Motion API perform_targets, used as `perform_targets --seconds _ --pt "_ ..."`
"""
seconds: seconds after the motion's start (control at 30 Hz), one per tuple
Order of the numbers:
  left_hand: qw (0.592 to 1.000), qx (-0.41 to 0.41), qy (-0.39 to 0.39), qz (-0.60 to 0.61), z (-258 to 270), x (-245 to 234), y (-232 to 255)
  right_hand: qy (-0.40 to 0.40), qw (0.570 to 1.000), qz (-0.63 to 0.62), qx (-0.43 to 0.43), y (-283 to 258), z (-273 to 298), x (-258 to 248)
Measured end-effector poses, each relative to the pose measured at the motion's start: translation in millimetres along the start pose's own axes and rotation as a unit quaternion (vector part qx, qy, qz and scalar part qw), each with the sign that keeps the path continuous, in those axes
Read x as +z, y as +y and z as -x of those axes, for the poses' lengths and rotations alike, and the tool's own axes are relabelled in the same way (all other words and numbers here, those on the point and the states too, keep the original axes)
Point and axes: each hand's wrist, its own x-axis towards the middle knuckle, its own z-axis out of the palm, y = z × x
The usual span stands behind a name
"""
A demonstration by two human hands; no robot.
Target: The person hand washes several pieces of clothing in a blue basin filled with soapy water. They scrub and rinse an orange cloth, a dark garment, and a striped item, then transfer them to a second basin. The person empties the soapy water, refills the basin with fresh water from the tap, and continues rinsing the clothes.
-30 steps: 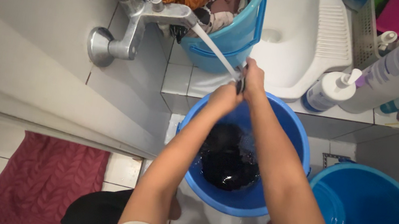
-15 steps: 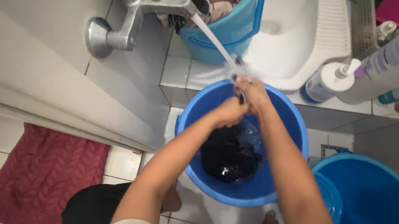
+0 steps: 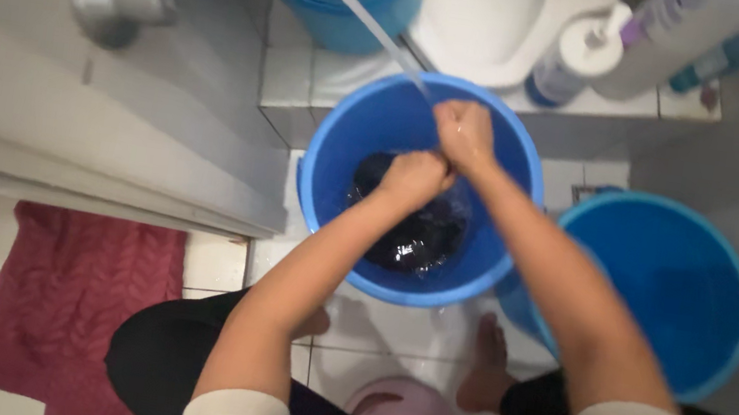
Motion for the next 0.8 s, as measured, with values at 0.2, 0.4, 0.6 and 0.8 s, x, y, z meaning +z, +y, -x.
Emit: perform_targets --seconds 0.2,0.4,0.6,0.8 --pt "0.998 -0.002 -0.032 -0.053 13 -1 -29 -0.137 0.947 0.287 -0.040 -7 17 -147" --pt "0.983 -0.159 -0.092 -0.008 19 34 -107 -0.359 0.761 0.524 0.130 8 48 -217" --pt "0.959 -0.230 -0.158 0.041 -7 87 -125 -0.415 0.881 0.227 0.035 49 1 -87" --pt "0.904 -0.331 -0.250 0.099 -41 129 -128 -0.375 0.893 -0.118 0.219 167 -35 120"
